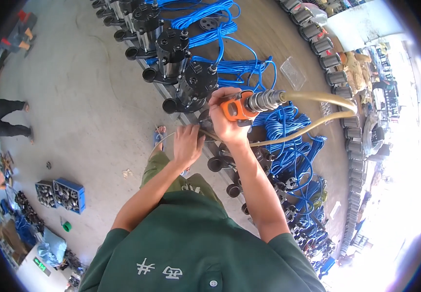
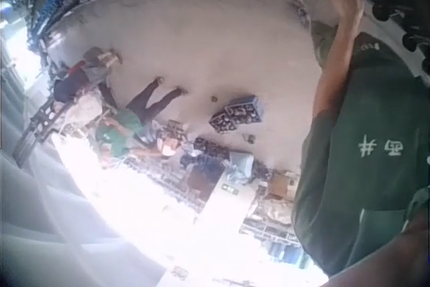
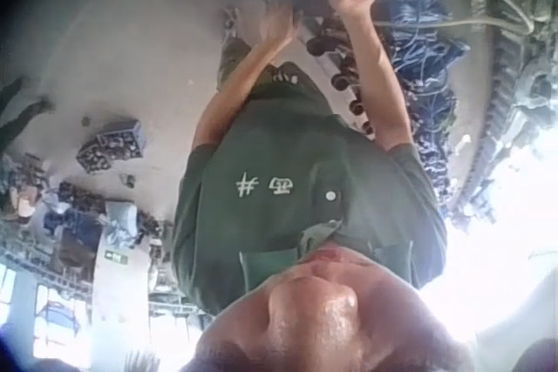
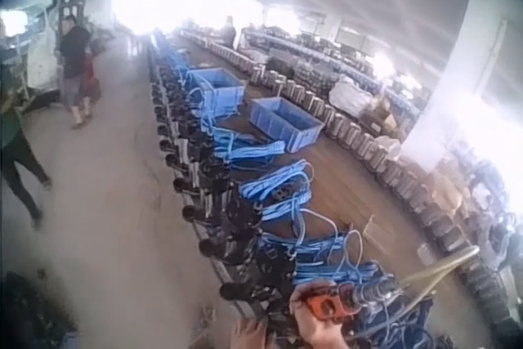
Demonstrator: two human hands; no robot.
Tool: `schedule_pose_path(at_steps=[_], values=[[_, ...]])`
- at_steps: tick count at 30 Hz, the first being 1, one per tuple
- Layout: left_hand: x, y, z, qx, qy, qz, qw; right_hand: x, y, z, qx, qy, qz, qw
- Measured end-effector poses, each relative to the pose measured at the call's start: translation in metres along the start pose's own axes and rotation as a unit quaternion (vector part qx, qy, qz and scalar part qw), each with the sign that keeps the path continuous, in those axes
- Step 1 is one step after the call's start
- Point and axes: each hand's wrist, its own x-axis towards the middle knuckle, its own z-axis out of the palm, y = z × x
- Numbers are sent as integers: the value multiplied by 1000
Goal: The person assembles industrial pumps by using a pneumatic screwdriver to tighten bolts on the pump heads and then uses a mallet to secure a metal component onto the side of a pump.
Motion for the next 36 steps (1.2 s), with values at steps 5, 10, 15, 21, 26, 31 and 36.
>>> schedule_pose_path(at_steps=[5,10,15,21,26,31,36], values=[[31,-32,16,-8,46,113,993,12,-35,14,27,84,-3,996],[22,-42,6,-229,-60,53,970,-6,-118,-8,15,68,-151,986],[5,-17,7,-651,-326,-296,619,-27,-105,-13,-24,103,-130,986],[15,22,70,-792,-119,-480,359,-46,-75,-16,1,135,-74,988],[9,28,71,-805,-81,-495,318,-53,-62,-27,-15,124,-56,991],[8,28,69,-804,-68,-489,331,-55,-53,-29,-2,132,-42,990],[6,23,69,-801,-80,-483,345,-51,-47,-24,-14,144,-40,989]])
